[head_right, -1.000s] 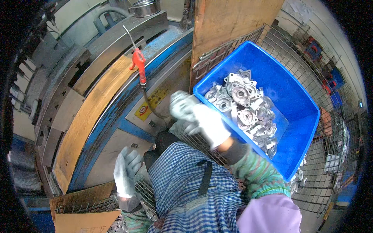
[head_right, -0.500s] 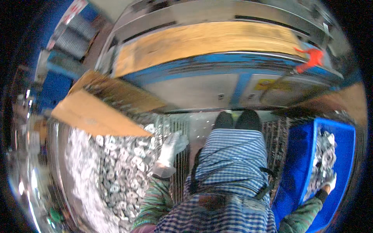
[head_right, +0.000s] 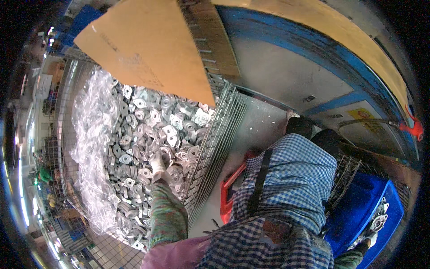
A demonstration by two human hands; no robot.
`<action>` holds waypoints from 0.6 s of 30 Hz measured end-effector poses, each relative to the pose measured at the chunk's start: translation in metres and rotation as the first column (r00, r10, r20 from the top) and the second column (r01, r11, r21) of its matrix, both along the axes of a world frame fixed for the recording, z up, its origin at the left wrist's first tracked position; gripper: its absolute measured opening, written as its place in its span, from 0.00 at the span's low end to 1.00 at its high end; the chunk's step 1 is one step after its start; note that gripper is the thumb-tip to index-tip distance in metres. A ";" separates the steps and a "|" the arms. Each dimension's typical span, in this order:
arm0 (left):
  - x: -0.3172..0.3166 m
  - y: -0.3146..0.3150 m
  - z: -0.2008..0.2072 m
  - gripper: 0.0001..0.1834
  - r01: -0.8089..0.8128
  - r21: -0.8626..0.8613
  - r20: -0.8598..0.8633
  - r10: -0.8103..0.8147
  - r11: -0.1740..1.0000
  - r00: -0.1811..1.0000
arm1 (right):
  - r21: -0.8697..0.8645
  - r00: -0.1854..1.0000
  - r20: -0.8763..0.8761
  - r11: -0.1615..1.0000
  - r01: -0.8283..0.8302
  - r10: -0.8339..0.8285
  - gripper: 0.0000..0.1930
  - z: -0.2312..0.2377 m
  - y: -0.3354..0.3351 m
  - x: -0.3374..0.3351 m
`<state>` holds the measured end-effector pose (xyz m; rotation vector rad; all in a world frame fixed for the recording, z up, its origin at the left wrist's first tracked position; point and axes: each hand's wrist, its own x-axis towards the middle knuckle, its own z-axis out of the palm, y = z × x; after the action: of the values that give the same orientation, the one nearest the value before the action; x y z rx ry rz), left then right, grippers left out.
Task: The person de-burrs and polishes metal flanges by hand using a de-burring tool at a fabrication station.
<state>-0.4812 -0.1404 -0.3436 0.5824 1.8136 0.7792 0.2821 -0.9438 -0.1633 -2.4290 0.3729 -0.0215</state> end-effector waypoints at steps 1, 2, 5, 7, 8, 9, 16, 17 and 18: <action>-0.014 0.001 -0.024 0.14 -0.031 -0.125 -0.073 0.022 0.992 0.997 | 0.105 0.996 -0.058 0.993 -0.056 0.062 0.17 0.010 -0.011 0.019; -0.014 -0.002 -0.040 0.16 0.058 -0.105 -0.104 -0.069 0.993 0.992 | 0.006 0.999 -0.050 1.000 -0.011 0.011 0.16 0.019 -0.013 0.025; 0.000 -0.018 -0.060 0.24 0.478 -0.152 -0.578 -0.470 0.865 0.667 | -0.535 0.958 -0.284 0.823 -0.192 0.039 0.14 0.011 0.027 0.027; 0.026 -0.014 -0.051 0.27 0.530 -0.322 -0.562 -0.609 0.784 0.560 | -0.735 0.925 -0.380 0.607 -0.304 0.003 0.15 0.037 0.046 0.006; 0.033 -0.016 -0.059 0.32 0.537 -0.520 -0.490 -0.747 0.664 0.450 | -0.567 0.952 -0.305 0.809 -0.156 -0.029 0.16 0.045 0.034 0.011; 0.038 -0.016 -0.060 0.36 0.556 -0.559 -0.403 -0.788 0.615 0.466 | -0.336 0.967 -0.241 0.942 -0.008 -0.078 0.17 0.050 0.024 0.016; 0.048 -0.015 -0.052 0.36 0.531 -0.635 -0.362 -0.823 0.561 0.437 | 0.449 0.965 -0.136 0.855 0.260 -0.223 0.24 0.064 0.032 0.091; 0.052 -0.012 -0.048 0.34 0.542 -0.662 -0.303 -0.846 0.518 0.438 | 0.343 0.991 -0.065 0.930 0.130 -0.115 0.24 0.068 0.048 0.101; 0.054 -0.011 -0.040 0.33 0.561 -0.612 -0.274 -0.815 0.557 0.510 | 0.225 1.000 -0.002 0.974 0.001 0.000 0.24 0.074 0.064 0.111</action>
<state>-0.4271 -0.1515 -0.3839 1.2183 1.8867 -0.4538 0.3929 -0.8801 -0.0893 -2.2049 0.3567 0.0215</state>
